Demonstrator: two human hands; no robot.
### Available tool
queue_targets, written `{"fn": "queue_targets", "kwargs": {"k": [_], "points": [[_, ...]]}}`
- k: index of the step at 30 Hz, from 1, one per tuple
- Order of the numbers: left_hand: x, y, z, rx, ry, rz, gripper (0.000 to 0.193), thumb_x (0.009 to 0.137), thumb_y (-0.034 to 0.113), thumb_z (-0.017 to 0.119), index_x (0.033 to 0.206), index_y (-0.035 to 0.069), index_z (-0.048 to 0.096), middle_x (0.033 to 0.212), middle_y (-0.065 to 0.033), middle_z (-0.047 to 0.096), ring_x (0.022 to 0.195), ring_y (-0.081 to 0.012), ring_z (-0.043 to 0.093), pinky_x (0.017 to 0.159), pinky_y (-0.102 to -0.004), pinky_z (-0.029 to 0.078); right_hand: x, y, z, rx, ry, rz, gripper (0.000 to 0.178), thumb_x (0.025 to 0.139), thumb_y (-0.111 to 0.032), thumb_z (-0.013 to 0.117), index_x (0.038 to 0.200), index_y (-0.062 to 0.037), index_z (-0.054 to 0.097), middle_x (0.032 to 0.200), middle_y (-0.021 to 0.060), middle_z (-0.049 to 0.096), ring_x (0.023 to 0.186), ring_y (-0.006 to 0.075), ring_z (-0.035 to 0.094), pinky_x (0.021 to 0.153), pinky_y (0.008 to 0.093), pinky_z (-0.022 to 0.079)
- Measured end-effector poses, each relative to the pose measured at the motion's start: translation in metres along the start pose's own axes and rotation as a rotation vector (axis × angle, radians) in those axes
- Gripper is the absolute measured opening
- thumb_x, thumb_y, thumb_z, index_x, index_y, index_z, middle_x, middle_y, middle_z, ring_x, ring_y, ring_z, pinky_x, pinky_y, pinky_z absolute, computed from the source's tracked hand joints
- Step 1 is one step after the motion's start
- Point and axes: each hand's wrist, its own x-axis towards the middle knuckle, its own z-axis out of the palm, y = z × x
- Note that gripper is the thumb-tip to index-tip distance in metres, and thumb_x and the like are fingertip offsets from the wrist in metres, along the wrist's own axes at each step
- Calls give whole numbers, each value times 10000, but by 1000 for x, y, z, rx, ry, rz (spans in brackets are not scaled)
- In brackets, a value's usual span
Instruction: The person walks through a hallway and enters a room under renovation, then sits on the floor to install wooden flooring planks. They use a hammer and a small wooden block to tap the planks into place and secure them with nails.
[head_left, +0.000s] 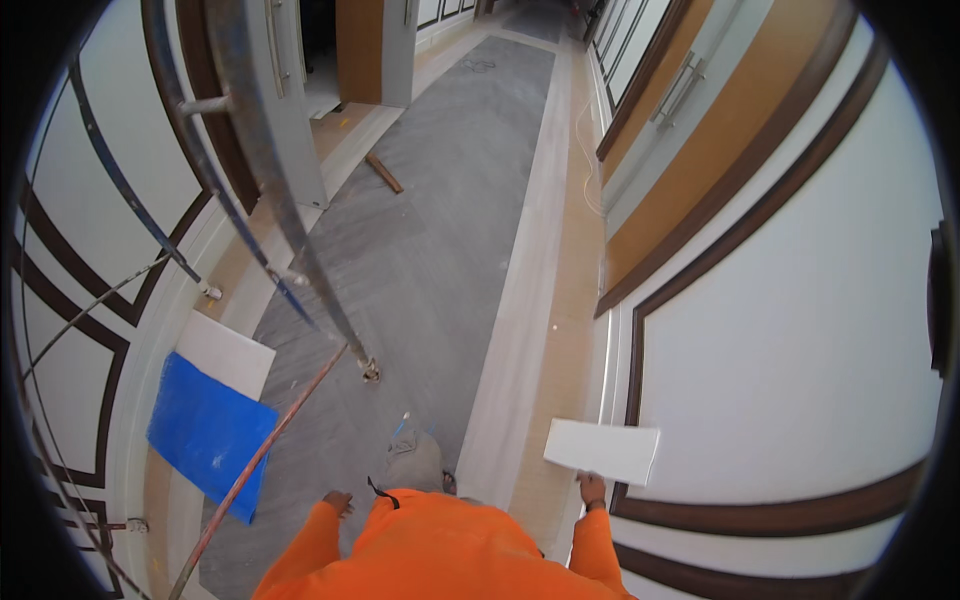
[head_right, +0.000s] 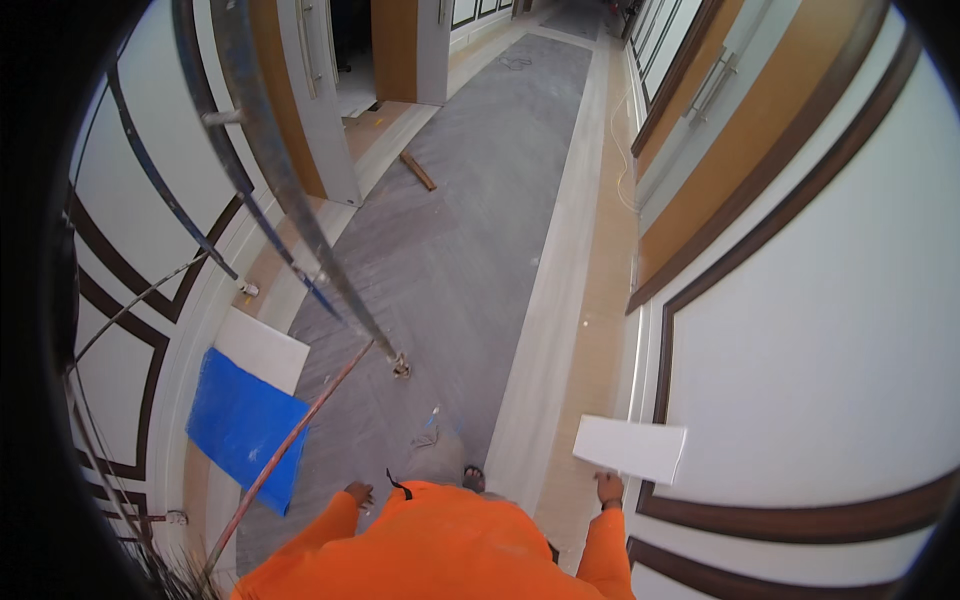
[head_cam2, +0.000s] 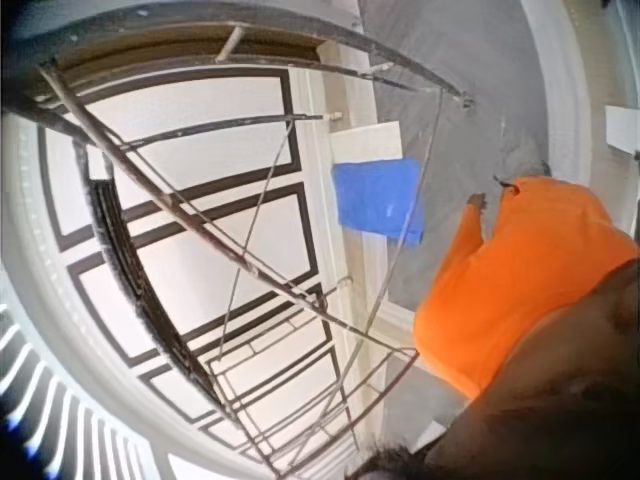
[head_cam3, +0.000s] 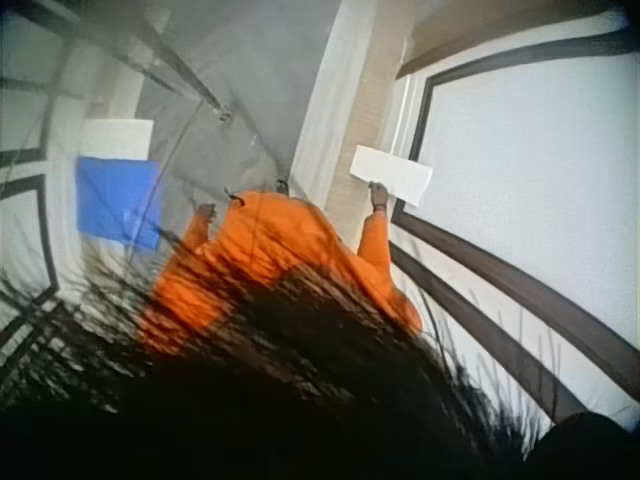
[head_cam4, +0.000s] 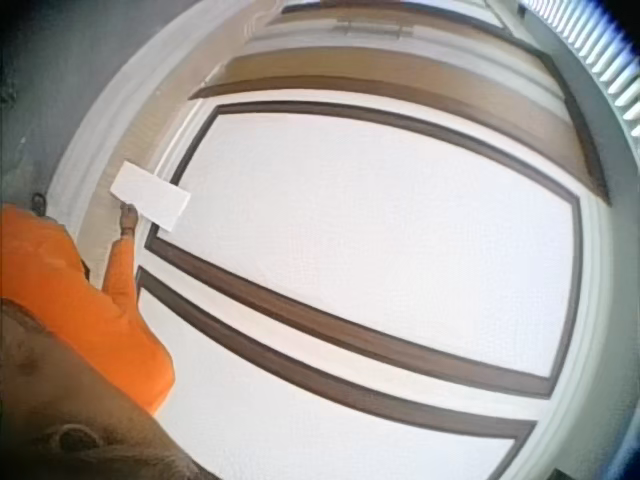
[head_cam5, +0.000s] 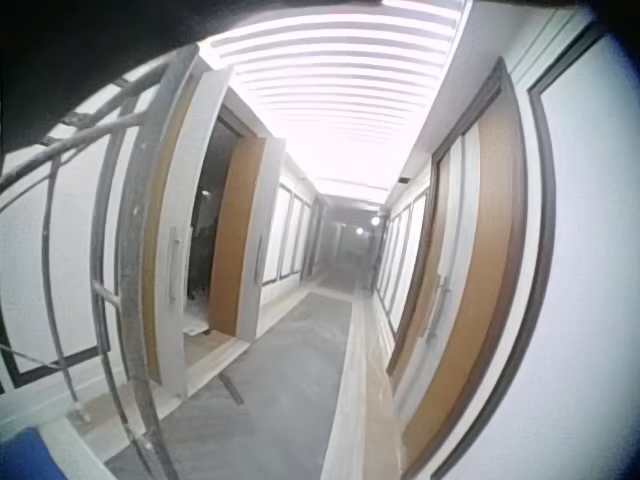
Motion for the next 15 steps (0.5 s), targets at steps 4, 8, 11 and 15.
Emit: {"fn": "queue_targets", "kwargs": {"k": [4,8,11,15], "points": [[53,90,-6,14,69,-24,423,1010,329,522,1042,-62,680,1027,-136,774,827,-261,748,693,-430,591,147,-241,-126,197,186,-326,408,979,-391,625,836,-20,718,708,178,651,639,294,611,625,436,460],[128,233,-30,207,-14,69,442,1014,343,505,1038,-53,700,1027,-159,770,820,-287,743,748,-443,586,268,-355,-122,268,205,-339,378,972,-371,639,823,-34,723,680,127,634,621,226,580,612,396,455],[195,352,-56,569,-17,362,452,994,375,518,1031,-32,710,1031,-184,759,849,-307,736,795,-445,577,353,-331,-35,144,77,-294,355,987,-367,581,853,-103,777,714,129,671,681,255,657,675,424,514],[267,551,-99,540,183,628,434,916,435,592,1008,26,708,1024,-198,748,895,-317,727,837,-441,561,394,-266,45,-285,-589,-141,325,985,-193,504,1201,-202,747,973,132,747,903,262,712,858,438,576]]}}
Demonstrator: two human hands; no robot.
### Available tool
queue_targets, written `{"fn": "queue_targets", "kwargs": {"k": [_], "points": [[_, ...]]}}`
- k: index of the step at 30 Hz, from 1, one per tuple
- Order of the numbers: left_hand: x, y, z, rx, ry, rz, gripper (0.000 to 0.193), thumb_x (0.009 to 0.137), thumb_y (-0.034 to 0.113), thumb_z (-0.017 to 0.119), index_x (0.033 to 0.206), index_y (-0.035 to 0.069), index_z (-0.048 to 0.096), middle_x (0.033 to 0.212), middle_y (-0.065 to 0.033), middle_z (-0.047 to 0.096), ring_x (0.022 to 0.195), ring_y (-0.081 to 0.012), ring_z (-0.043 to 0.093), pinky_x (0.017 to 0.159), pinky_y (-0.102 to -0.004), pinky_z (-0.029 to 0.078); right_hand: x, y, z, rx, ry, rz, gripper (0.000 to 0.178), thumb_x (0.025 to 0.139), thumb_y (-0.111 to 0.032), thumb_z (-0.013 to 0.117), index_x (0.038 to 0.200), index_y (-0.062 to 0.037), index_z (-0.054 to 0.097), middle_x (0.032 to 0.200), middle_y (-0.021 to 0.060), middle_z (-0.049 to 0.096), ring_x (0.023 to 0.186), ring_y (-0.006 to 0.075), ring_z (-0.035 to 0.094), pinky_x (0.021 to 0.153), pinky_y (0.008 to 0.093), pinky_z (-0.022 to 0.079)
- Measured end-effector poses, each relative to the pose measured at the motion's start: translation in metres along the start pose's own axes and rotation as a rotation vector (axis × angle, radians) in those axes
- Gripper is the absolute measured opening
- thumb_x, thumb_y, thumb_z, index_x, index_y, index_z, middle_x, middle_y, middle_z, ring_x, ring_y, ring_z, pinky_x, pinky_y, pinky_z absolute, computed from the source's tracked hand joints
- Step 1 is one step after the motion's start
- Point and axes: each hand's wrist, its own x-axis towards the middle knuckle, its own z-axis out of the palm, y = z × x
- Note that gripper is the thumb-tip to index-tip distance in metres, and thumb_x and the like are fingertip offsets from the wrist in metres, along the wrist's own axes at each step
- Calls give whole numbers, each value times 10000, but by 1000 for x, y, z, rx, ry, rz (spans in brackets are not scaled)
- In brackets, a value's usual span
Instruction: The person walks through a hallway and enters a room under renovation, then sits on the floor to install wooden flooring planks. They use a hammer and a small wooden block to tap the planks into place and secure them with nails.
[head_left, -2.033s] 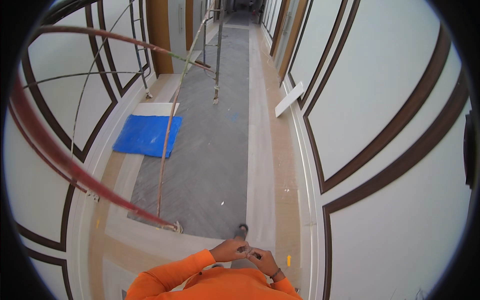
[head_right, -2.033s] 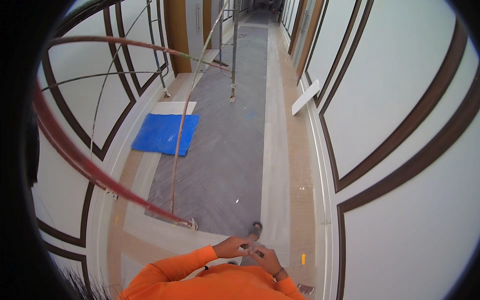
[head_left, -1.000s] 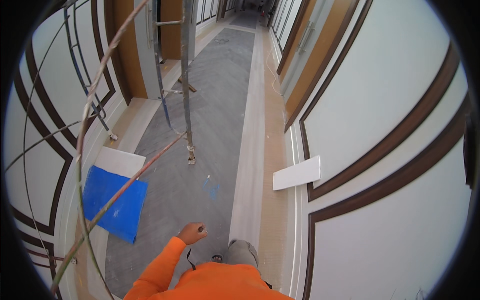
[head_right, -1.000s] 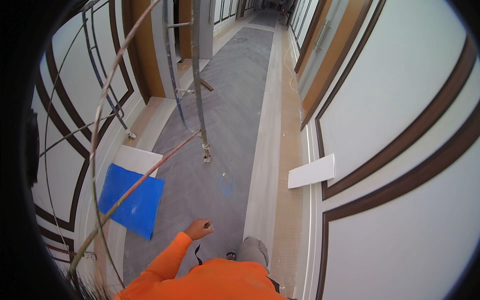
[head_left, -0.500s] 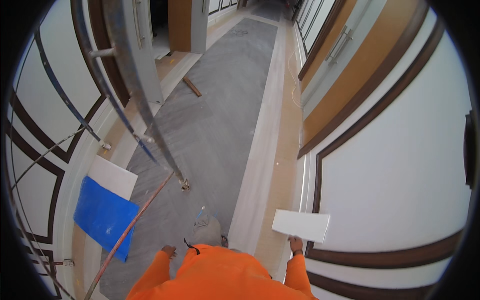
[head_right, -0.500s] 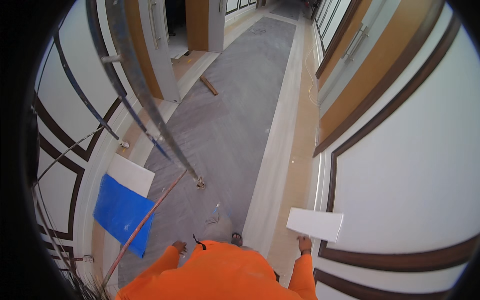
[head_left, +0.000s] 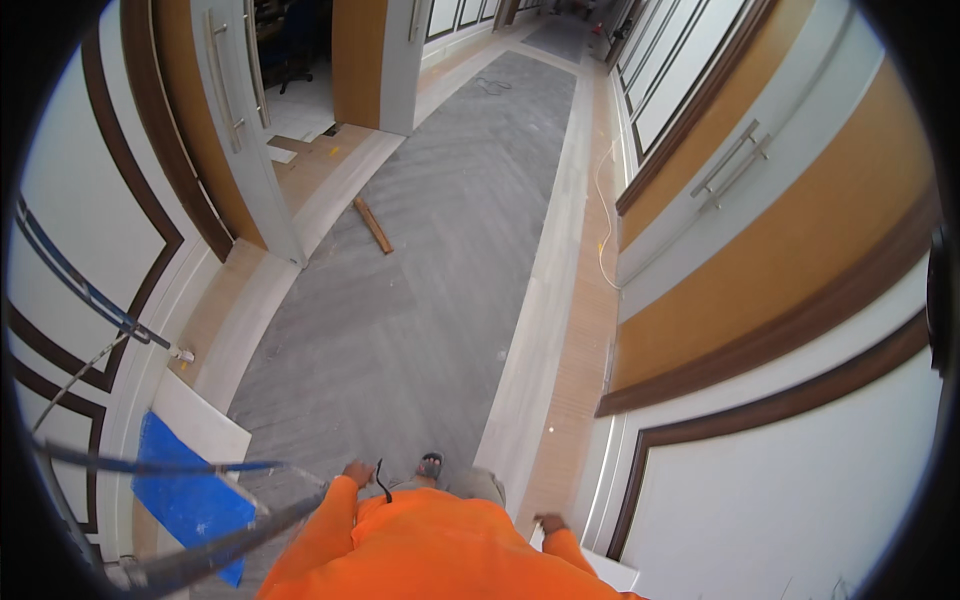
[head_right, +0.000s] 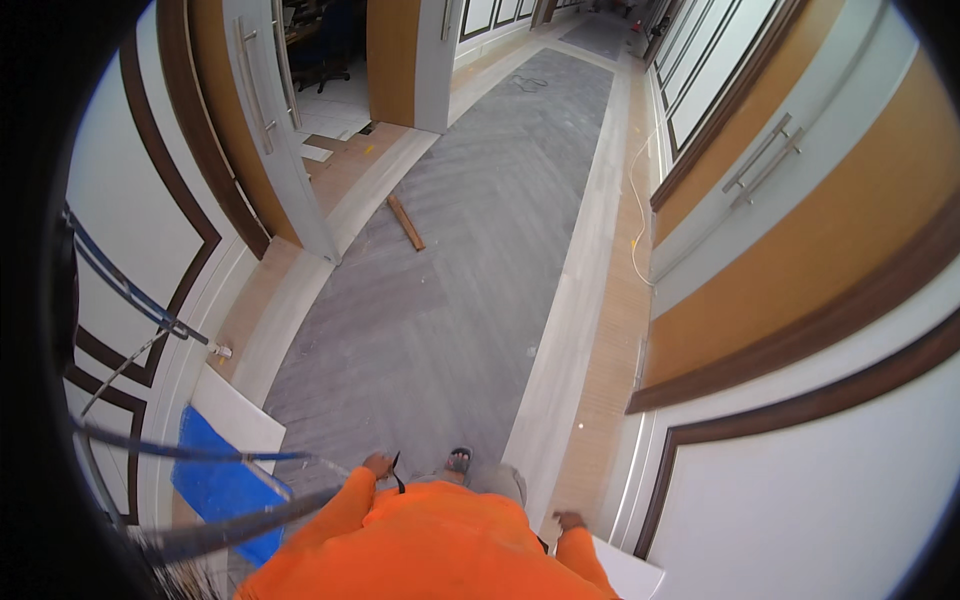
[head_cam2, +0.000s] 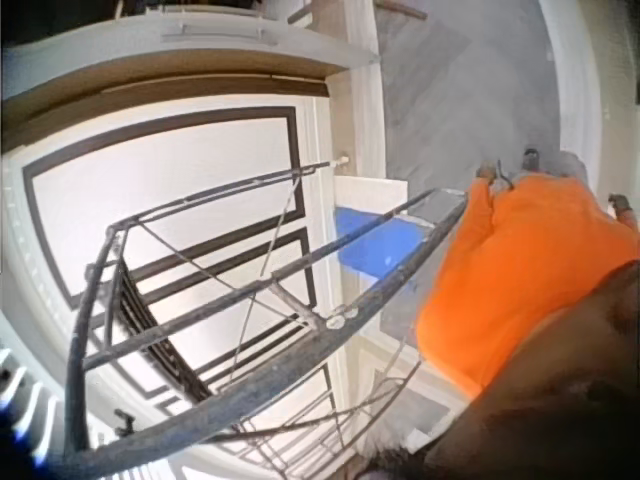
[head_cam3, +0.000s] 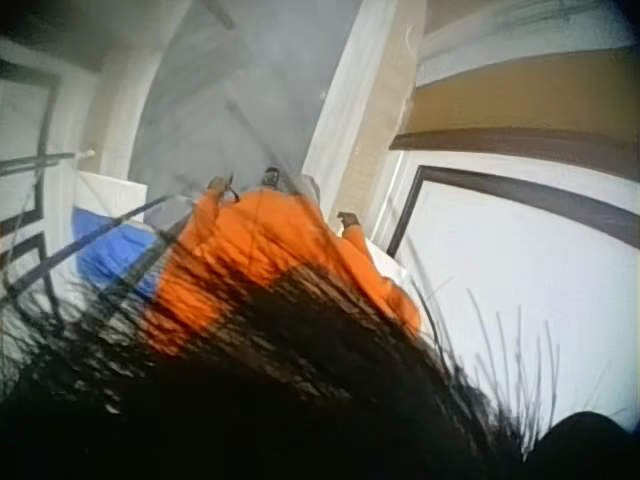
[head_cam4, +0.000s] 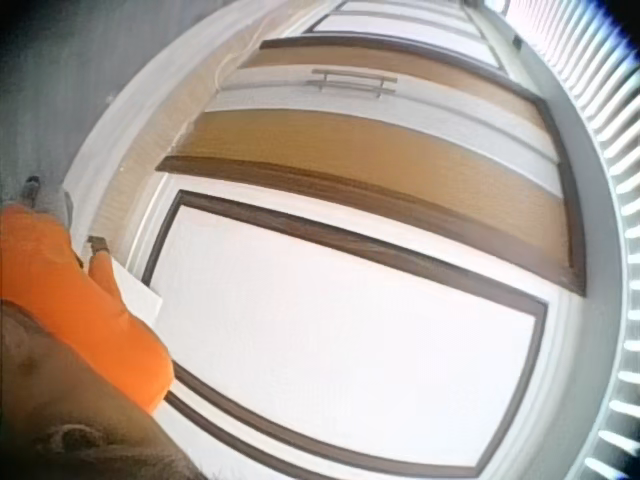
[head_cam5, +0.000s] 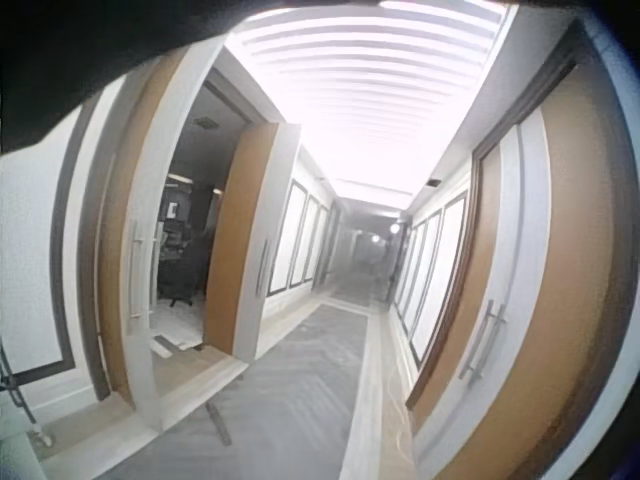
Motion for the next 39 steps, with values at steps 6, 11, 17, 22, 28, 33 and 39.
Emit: {"fn": "queue_targets", "kwargs": {"k": [6,11,17,22,28,33,39], "points": [[165,146,-199,-371,106,-90,302,875,320,665,907,23,712,865,-112,768,848,-267,729,810,-387,559,28,-102,-57,464,-144,497,288,977,-242,525,1137,-161,751,945,144,730,802,257,686,794,427,570],[291,137,-259,-365,43,-308,354,884,393,654,796,62,743,856,-106,772,804,-254,725,791,-398,557,158,-169,-198,468,-120,447,287,966,-287,550,1062,-113,757,866,141,712,708,246,665,707,422,563],[371,110,-266,-502,-98,-502,400,926,414,599,892,40,736,868,-96,778,776,-249,722,721,-404,570,391,-267,-480,322,354,54,406,953,-399,596,931,-29,761,732,153,703,691,284,689,693,433,552],[415,144,-310,-760,-49,-672,438,952,408,589,1052,-4,696,889,-86,784,790,-230,729,664,-413,586,494,-526,-703,290,558,-380,336,957,-329,655,860,-16,730,658,83,622,618,183,564,607,374,464],[539,157,-386,-825,-172,-765,506,970,421,569,1097,-61,656,971,-105,783,852,-221,746,660,-412,604,647,-668,-775,169,527,-527,347,976,-338,622,861,-35,746,640,91,619,607,189,570,594,371,460],[692,155,-516,-986,102,-755,478,959,411,578,1157,-20,640,979,-95,782,833,-221,742,663,-405,596,776,-639,-738,-526,-72,-623,283,1001,-245,529,1196,-219,732,857,91,727,734,235,697,719,403,582],[818,177,-754,-720,427,-564,373,887,398,629,960,37,686,892,-111,762,871,-307,712,849,-416,545,773,-756,-772,71,-254,119,261,996,-280,535,1156,-202,727,801,80,687,700,204,654,666,395,550]]}}
